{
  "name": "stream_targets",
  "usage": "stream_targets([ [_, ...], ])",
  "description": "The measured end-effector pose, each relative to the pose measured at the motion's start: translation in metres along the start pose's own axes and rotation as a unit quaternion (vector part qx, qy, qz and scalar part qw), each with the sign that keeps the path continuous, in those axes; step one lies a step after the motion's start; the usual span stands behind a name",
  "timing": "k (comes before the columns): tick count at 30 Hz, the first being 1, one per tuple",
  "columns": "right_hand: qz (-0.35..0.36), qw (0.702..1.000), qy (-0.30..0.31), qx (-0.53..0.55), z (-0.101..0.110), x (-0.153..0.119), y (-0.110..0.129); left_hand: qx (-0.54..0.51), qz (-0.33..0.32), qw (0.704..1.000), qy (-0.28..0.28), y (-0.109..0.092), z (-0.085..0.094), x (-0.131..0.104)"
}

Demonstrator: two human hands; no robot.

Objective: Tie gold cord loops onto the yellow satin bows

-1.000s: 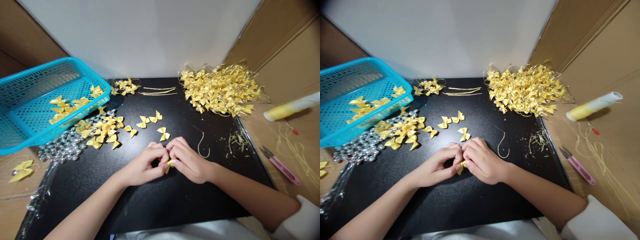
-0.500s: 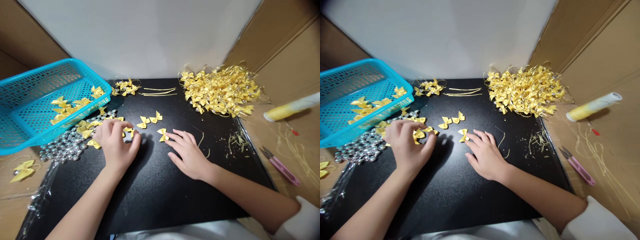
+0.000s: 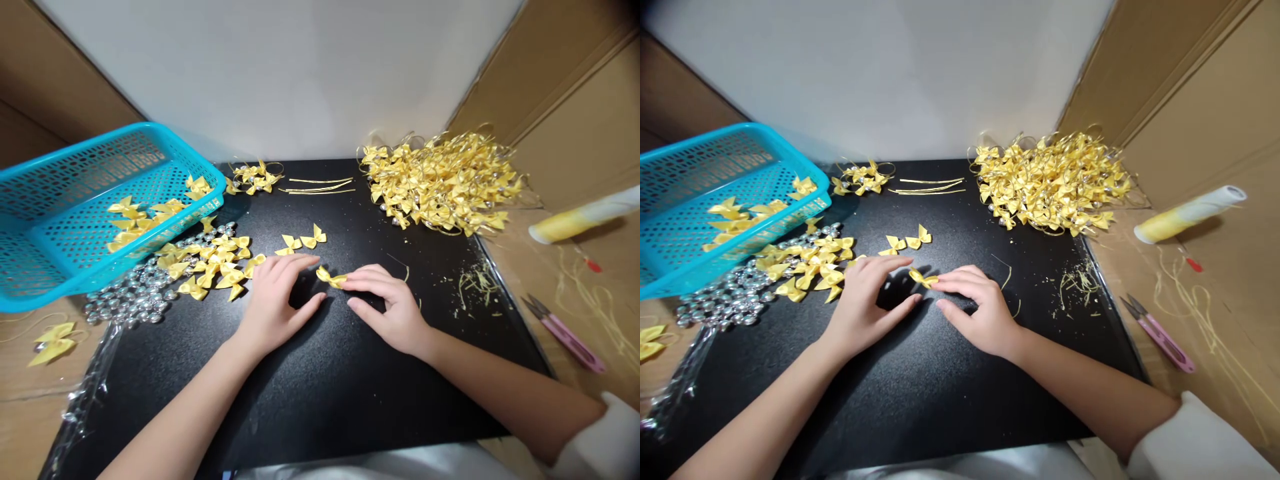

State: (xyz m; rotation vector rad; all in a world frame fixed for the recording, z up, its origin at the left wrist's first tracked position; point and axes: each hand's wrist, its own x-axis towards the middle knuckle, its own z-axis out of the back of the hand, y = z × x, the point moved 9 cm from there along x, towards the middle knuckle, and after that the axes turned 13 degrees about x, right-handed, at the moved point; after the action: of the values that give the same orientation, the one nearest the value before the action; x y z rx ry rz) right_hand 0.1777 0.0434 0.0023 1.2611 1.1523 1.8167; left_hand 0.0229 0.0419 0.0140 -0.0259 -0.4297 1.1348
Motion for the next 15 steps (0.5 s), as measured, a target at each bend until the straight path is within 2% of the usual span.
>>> stream_targets([
  [3, -0.033, 0.995, -0.019, 0.088, 0.004, 0.000, -0.009, -0.089, -0.005, 0.996, -0.004, -0.004, 0.001, -0.003],
  [6, -0.061, 0.991, -0.021, 0.115, 0.004, 0.000, -0.016, -0.207, 0.021, 0.978, 0.004, -0.004, -0.003, -0.005],
  [11, -0.032, 0.997, -0.020, 0.065, 0.002, 0.000, -0.008, -0.367, 0.100, 0.924, 0.032, 0.001, -0.019, -0.008],
  [15, 0.016, 1.000, -0.017, 0.005, -0.002, -0.001, 0.004, -0.435, 0.129, 0.889, 0.062, -0.001, -0.029, -0.010],
])
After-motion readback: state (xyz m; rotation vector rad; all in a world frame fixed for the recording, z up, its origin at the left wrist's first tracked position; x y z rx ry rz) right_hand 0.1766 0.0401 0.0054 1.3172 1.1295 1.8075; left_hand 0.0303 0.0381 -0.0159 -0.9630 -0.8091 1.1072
